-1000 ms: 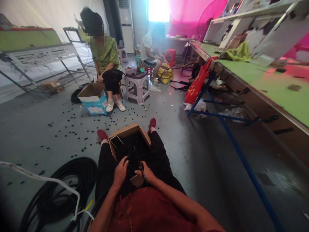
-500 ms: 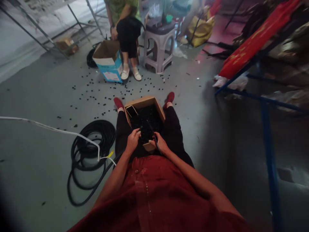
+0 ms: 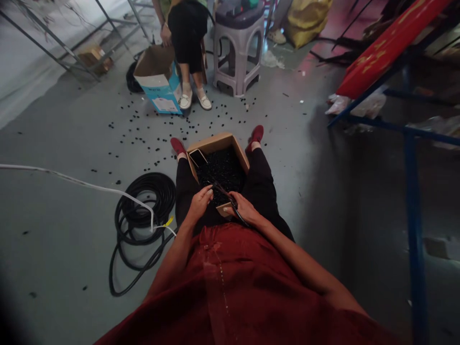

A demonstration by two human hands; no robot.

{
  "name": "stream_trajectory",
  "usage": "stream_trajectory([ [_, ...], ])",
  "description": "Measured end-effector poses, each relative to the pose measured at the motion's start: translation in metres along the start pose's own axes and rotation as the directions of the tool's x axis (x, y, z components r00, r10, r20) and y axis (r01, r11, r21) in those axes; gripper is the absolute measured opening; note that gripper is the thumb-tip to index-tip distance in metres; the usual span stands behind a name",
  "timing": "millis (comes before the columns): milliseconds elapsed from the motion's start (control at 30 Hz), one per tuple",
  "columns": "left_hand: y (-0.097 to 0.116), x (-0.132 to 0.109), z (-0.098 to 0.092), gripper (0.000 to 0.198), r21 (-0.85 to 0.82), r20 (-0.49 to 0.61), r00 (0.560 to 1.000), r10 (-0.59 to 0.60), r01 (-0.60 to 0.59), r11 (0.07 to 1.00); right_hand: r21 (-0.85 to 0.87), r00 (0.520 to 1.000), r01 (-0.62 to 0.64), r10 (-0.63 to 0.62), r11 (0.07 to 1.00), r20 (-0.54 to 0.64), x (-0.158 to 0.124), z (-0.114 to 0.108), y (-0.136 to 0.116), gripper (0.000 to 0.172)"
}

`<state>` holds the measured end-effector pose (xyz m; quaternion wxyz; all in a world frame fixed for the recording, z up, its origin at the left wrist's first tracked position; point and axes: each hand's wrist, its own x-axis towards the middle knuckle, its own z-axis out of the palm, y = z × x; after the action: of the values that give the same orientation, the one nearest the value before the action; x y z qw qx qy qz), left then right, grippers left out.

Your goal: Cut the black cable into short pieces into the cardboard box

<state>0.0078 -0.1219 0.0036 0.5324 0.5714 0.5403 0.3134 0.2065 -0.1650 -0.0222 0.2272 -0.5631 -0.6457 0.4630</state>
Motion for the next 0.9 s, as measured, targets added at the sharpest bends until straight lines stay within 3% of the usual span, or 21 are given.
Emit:
stream_trajectory([
  [267, 0.004, 0.000, -0.006, 0.055, -0.235, 0.189, 0.971, -0.144, 0.187, 0.954, -0.018, 0.999, 0.031, -0.030, 0.999, 0.027, -0.001, -0.003, -0.006, 0.059],
  [467, 0.005, 0.002, -0.014, 0.052, -0.331, 0.325, 0.935, -0.141, 0.252, 0.909, -0.043, 0.998, 0.056, -0.055, 0.998, 0.029, -0.001, -0.003, -0.007, 0.055],
  [900, -0.003, 0.008, -0.005, 0.047, -0.318, 0.320, 0.931, -0.177, 0.281, 0.905, -0.132, 0.995, -0.053, 0.063, 0.990, 0.075, 0.002, 0.000, -0.010, 0.035],
])
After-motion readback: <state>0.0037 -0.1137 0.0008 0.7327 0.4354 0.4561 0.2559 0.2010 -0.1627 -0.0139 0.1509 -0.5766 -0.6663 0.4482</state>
